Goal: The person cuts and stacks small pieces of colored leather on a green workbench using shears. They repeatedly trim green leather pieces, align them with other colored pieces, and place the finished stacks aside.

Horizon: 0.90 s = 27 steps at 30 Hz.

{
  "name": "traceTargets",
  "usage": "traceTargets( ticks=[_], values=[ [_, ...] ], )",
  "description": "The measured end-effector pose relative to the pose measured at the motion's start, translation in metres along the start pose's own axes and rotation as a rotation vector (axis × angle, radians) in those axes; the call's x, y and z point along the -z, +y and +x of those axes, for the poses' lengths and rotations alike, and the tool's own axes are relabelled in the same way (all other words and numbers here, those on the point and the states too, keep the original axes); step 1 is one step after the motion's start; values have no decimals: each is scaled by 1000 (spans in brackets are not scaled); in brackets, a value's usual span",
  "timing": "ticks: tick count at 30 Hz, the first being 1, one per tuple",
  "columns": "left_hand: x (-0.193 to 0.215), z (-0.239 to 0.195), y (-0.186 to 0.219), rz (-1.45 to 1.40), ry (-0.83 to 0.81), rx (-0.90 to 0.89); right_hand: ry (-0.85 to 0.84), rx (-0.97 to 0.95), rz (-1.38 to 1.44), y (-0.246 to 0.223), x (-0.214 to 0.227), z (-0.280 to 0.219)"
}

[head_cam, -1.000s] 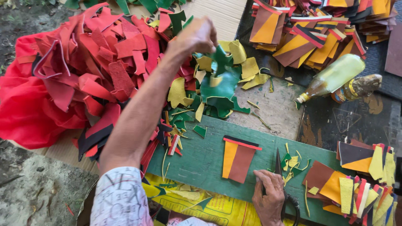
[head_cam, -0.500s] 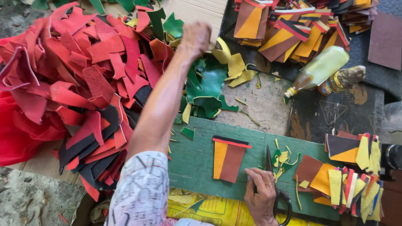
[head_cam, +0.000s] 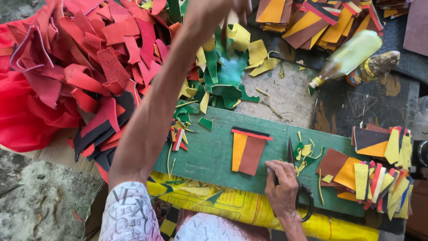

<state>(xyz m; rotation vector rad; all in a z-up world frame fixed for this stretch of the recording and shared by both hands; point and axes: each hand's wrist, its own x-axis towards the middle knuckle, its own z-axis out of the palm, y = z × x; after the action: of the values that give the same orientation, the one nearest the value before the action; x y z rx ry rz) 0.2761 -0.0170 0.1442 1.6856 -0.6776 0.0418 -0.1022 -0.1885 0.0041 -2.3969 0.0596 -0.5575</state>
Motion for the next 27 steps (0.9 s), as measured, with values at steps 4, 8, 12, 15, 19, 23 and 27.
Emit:
traceTargets(
  ticks=[4,8,12,15,19,23,27],
  values=[
    [-29,-106,10,-545,-506,155,23,-224,132,-8,22,6],
    [-47,-160,-18,-480,-601,261,0,-457,545,5,33,34],
    [-48,-165,-13,-522,-706,480,-151,-538,860,20,30,81],
    [-56,-163,-11,-462,-769,490,-248,-549,951,24,20,105],
    [-59,-160,-34,-94,-735,412,-255,-493,677,34,3,114],
    [-46,-156,-54,106,-685,398,-272,-510,696,54,-3,117],
    [-44,-159,-53,160,-652,423,-283,-526,678,72,-5,116]
  ],
)
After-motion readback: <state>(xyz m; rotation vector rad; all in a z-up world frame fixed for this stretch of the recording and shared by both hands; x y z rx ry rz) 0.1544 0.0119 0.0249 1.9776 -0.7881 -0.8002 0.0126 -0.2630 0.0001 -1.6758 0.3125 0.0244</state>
